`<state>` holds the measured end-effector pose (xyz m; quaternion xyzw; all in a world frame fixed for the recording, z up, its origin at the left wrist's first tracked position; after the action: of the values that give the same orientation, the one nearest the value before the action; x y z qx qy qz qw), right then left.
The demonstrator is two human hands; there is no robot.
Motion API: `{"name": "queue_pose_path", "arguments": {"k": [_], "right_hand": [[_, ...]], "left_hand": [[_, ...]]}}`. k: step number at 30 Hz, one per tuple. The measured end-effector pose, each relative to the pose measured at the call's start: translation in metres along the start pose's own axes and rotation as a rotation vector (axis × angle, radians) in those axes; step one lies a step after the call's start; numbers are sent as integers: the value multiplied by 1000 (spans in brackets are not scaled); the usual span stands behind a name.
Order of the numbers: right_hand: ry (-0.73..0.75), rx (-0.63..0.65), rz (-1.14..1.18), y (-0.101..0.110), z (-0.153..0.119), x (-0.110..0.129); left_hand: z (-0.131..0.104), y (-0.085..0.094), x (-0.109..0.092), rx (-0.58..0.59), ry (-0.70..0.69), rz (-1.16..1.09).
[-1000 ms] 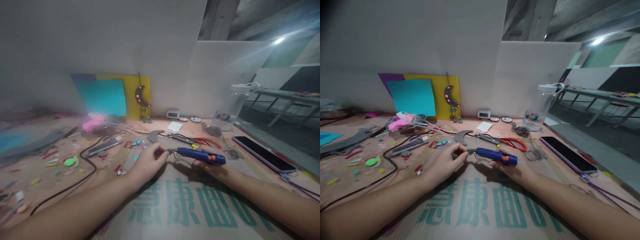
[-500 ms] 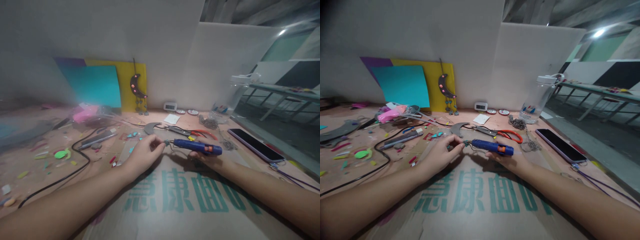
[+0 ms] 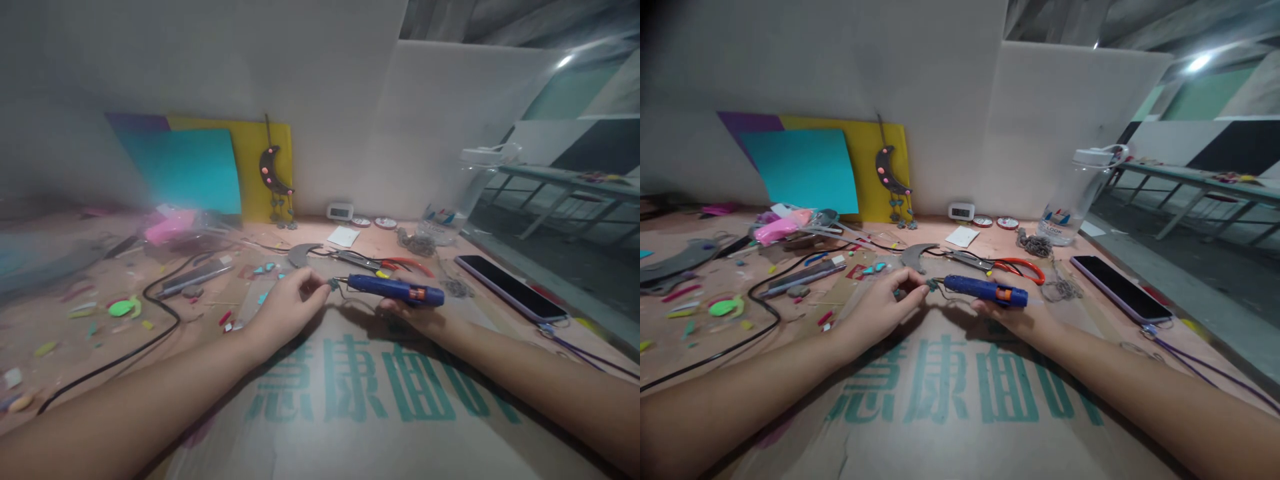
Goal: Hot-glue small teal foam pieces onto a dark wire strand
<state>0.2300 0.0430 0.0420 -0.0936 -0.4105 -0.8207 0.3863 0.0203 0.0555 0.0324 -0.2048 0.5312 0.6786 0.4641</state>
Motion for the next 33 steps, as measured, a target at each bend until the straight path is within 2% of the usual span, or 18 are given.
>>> {"name": "queue_pose_path", "arguments": {"k": [10, 14, 20, 28, 33], "right_hand": [[-43, 69, 28, -8, -3, -19], [-26, 55, 98, -8, -4, -16], [21, 156, 56, -9, -4, -13], [-53, 143, 91, -8, -5, -15], [-23, 120, 103, -9, -4, -17]], "left_hand": [[0, 0, 2, -8, 2, -21], [1, 0, 2, -12, 0, -26], [0, -2, 4, 8, -13, -33], [0, -3, 3, 11, -2, -60], [2, -3, 9, -7, 24, -89]]}}
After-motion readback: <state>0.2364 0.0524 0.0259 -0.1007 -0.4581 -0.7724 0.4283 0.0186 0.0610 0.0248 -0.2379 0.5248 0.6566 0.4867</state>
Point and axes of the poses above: each hand's wrist, its own z-axis towards the middle knuckle, its own y-axis out of the back of the hand, x = y × z, the point moved 7 cm from there along z, towards the middle knuckle, and after that the axes turned 4 degrees about -x, right-handed, at the moved point
